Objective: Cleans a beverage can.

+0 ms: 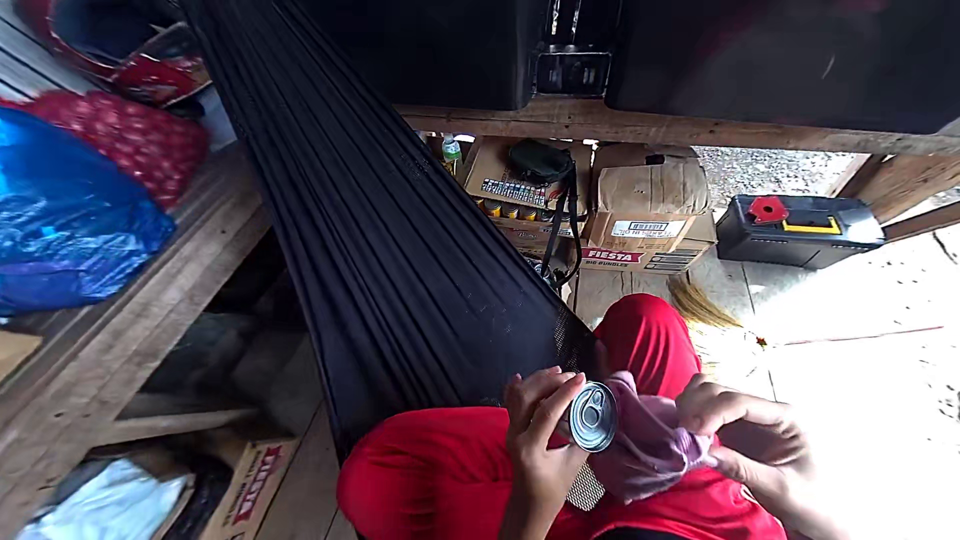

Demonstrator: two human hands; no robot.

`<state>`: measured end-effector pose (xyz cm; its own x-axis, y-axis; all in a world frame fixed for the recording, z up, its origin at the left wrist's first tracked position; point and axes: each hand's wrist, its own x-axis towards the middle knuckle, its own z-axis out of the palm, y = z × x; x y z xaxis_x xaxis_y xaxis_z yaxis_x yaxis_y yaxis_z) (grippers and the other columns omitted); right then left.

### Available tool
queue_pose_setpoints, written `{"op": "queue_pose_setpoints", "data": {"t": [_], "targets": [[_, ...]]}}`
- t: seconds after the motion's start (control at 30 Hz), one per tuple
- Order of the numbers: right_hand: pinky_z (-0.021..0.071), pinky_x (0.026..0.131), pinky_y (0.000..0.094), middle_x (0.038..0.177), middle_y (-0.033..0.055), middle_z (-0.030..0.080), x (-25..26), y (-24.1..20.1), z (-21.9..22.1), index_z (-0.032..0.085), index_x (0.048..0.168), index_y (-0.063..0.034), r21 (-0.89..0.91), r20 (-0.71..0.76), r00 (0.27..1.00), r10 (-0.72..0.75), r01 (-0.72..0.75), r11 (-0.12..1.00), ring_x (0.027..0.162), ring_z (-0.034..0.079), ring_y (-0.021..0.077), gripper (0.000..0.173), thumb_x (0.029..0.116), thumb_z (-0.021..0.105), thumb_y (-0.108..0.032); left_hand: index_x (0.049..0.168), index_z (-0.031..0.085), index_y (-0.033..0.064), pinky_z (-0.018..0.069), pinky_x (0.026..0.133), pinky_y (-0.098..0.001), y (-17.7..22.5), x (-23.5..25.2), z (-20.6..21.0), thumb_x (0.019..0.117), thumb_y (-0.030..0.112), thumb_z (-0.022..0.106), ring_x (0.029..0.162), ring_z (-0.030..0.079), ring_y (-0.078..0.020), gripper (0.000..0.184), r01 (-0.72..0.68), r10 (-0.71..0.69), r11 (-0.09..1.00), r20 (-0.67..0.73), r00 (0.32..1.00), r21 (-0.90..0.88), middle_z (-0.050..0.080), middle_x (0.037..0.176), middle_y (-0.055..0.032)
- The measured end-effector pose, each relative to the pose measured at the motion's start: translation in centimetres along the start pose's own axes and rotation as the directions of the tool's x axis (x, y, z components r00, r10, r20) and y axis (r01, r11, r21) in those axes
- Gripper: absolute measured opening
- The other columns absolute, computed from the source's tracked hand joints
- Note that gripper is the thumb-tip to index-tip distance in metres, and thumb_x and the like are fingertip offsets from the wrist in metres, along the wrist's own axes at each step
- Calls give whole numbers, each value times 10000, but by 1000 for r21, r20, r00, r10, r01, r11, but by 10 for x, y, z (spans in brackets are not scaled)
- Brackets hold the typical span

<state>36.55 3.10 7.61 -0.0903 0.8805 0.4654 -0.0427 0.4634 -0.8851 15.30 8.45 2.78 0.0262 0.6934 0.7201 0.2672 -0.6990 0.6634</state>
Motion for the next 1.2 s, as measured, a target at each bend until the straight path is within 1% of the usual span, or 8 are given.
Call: {"op": "queue_pose_setpoints", "data": {"t": [0.07, 0.27, 0.33, 0.43, 0.57, 0.8, 1.03, 1.2], "targets": [[547, 934, 214, 1061, -113, 709, -3, 8, -7, 740, 1104, -242, 28, -57, 998, 22, -20, 999, 1042, 660, 28, 165, 957, 718, -314, 1198, 690, 217, 359, 1167, -342, 2, 3, 3, 896, 272, 761, 1232, 576, -45, 315, -42, 42, 998, -16, 999, 46, 678, 1179, 69], [579, 793, 152, 1045, -103, 714, -15, 22, 43, 748, 1069, -214, 19, -189, 972, 137, -136, 991, 921, 677, -8, 145, 926, 743, -236, 1201, 695, 267, 325, 1176, -402, -5, 0, -35, 957, 225, 706, 1236, 572, -79, 248, -153, 139, 968, 81, 987, 200, 671, 1185, 68], [592, 732, 160, 1014, -89, 719, -20, 29, 76, 744, 1019, -202, -71, -261, 958, 115, -138, 988, 860, 685, 0, 135, 885, 763, -194, 1204, 695, 275, 335, 1160, -401, -9, -4, -59, 966, 220, 696, 1234, 576, -92, 244, -188, 158, 947, 132, 979, 261, 678, 1185, 66], [589, 763, 167, 1006, -46, 741, -24, 36, 129, 741, 986, -157, -270, -311, 950, -9, -80, 960, 903, 696, 16, 103, 885, 747, -178, 1200, 700, 281, 340, 1143, -406, -12, -11, -100, 971, 203, 688, 1219, 586, -104, 243, -235, 173, 914, 206, 963, 332, 691, 1174, 60], [520, 834, 119, 954, 57, 739, -24, 30, 201, 774, 932, -86, -612, -296, 944, -149, -68, 788, 935, 674, 38, 105, 881, 688, -117, 1201, 694, 285, 313, 1126, -404, -10, -19, -160, 992, 208, 655, 1214, 581, -103, 225, -306, 180, 864, 321, 930, 401, 693, 1180, 61], [521, 815, 180, 932, 63, 723, -35, 40, 286, 746, 916, -99, -672, -278, 948, -155, -77, 737, 893, 673, 110, 112, 913, 636, -119, 1184, 714, 273, 321, 1089, -412, -15, -21, -230, 998, 199, 641, 1197, 585, -132, 213, -375, 171, 803, 423, 890, 464, 708, 1169, 46], [536, 831, 93, 1002, 18, 683, -50, 36, 261, 722, 949, -102, -359, -239, 971, -27, -63, 931, 951, 652, -14, 85, 963, 662, -160, 1188, 694, 293, 313, 1130, -399, -18, -23, -209, 1000, 216, 641, 1218, 570, -116, 210, -324, 164, 858, 386, 908, 398, 684, 1170, 59], [494, 946, 193, 1052, 39, 642, -41, 70, 169, 683, 1056, -137, -641, -19, 951, -308, 224, 734, 1036, 619, 97, 123, 1034, 562, -130, 1168, 725, 279, 328, 1126, -397, -18, -22, -141, 968, 188, 682, 1206, 585, -123, 224, -275, 165, 907, 332, 929, 318, 705, 1152, 46]]}}
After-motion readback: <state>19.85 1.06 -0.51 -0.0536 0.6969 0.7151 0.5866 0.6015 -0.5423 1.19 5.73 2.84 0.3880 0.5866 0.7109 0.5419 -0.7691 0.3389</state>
